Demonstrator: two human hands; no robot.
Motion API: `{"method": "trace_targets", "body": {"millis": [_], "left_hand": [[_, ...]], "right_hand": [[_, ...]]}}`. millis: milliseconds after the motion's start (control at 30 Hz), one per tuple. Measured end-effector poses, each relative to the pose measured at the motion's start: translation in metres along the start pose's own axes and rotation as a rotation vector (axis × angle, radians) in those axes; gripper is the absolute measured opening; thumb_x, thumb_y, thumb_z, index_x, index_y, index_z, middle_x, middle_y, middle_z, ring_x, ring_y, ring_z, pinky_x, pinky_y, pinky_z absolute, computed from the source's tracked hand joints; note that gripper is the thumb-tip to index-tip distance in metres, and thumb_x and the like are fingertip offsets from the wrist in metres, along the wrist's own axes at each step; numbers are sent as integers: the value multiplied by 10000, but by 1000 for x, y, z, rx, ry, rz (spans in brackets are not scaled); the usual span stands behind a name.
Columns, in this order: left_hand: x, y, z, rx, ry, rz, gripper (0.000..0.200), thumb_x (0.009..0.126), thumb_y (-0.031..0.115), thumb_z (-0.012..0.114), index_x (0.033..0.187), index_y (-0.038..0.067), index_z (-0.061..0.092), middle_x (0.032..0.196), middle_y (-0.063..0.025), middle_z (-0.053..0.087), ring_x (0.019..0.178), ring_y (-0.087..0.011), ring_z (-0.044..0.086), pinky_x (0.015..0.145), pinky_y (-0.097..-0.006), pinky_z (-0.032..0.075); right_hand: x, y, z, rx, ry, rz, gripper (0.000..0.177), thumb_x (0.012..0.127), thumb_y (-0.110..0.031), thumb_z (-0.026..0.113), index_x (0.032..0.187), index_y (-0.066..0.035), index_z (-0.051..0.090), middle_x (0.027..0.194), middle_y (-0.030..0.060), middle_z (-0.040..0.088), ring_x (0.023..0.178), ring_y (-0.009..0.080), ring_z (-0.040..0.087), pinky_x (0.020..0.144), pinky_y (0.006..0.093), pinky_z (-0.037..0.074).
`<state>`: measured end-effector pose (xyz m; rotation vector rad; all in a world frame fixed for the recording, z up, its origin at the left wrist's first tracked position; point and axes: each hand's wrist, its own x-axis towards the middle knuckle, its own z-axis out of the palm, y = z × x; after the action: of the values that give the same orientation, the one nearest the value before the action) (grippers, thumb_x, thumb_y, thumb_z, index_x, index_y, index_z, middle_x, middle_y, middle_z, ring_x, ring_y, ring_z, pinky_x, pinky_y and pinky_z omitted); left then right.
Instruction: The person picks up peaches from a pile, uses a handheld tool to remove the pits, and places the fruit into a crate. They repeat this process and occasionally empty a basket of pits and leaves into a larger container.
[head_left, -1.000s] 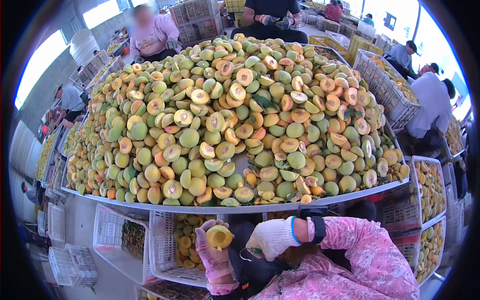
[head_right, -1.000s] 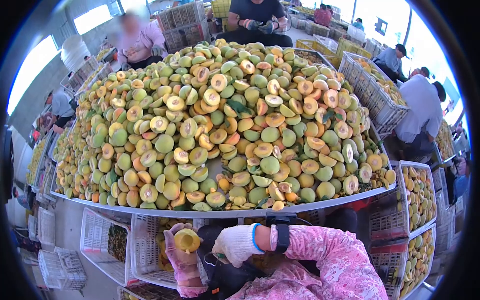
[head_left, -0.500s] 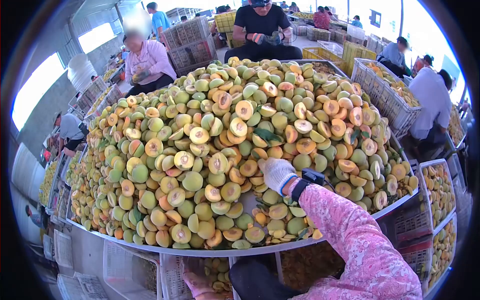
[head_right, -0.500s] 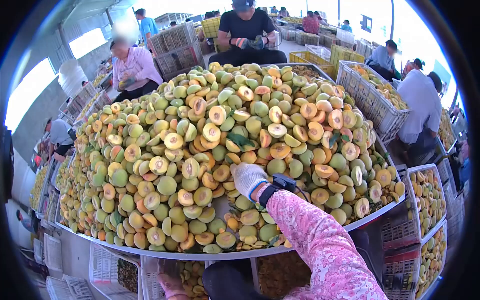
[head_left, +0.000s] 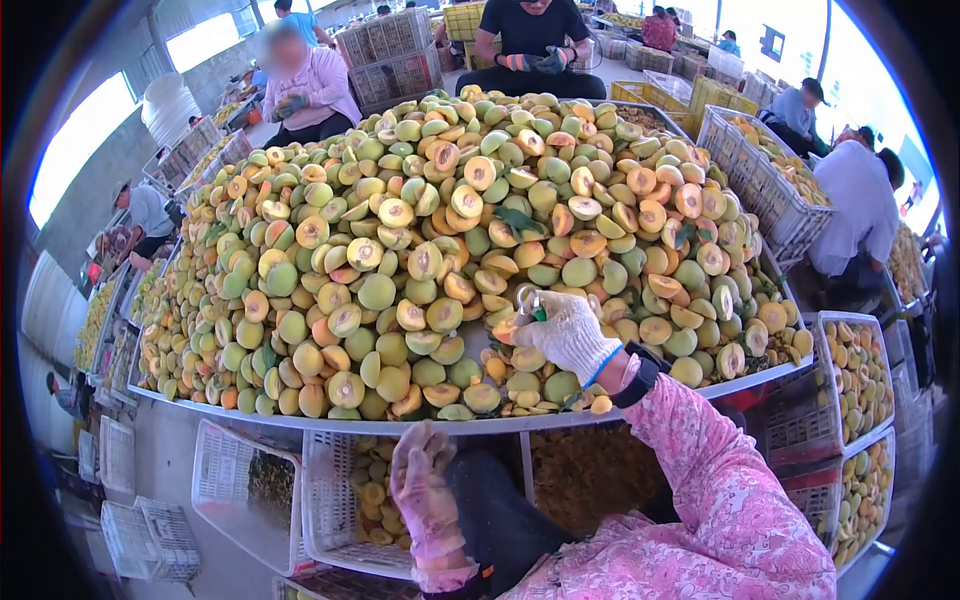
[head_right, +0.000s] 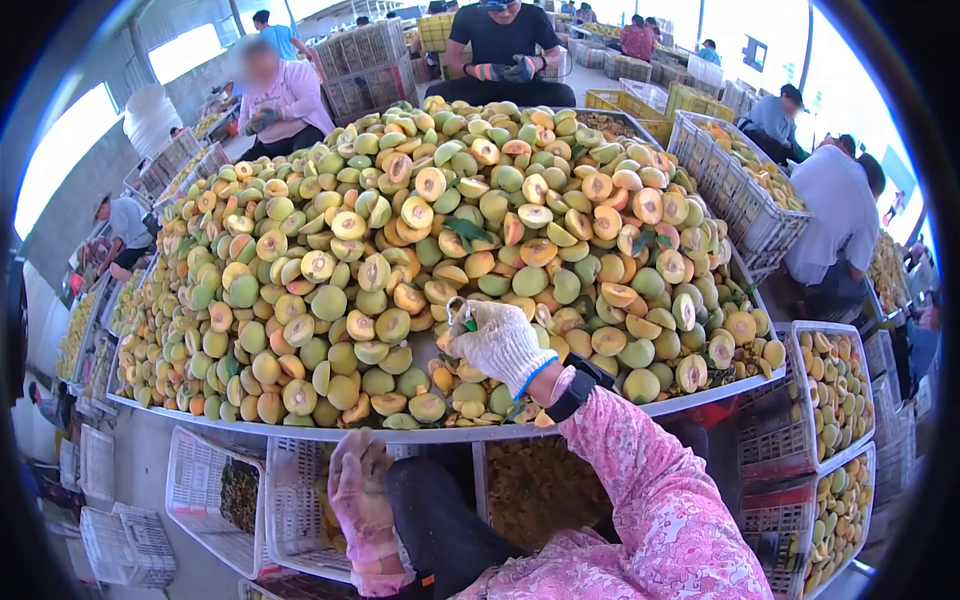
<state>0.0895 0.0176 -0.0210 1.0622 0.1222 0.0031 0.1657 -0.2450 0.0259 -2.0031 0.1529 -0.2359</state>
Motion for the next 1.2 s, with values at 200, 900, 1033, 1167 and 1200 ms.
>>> {"method": "trace_targets", "body": {"millis": [200,900,1033,1167,1200], "left_hand": [[-6,-38,41,-129,-123,-175,368,974,212,563,1282,11,556,1260,-142,605,1118,-281,609,874,-389,520],[21,-39,15,-98,-79,-214,407,980,281,561,1289,18,536,1238,-151,612,1109,-295,611,900,-432,513],[22,-62,35,-382,-174,-273,636,984,519,461,1374,16,451,1315,-150,548,1207,-270,543,1009,-405,453],[0,-57,37,-486,-171,-263,636,957,572,469,1356,76,478,1244,-137,582,1123,-255,575,948,-448,486],[-5,-54,38,-618,-173,-315,625,954,569,477,1351,86,484,1232,-137,587,1107,-258,580,931,-459,494]], "right_hand": [[-21,29,-1,-470,77,-102,291,731,-257,740,965,-114,643,842,157,672,820,357,659,744,440,515],[12,3,42,630,-419,410,261,806,-250,755,943,-56,647,672,19,629,461,95,520,395,232,382],[-60,-17,50,1104,-511,440,456,850,-312,747,1170,-26,595,746,19,643,518,97,558,447,220,444],[-107,-18,59,724,-415,401,400,858,-389,712,1107,-82,650,781,21,655,605,133,603,533,274,479],[-112,-14,60,544,-349,266,409,852,-416,705,1093,-89,653,786,42,659,633,168,621,563,307,487]]}}
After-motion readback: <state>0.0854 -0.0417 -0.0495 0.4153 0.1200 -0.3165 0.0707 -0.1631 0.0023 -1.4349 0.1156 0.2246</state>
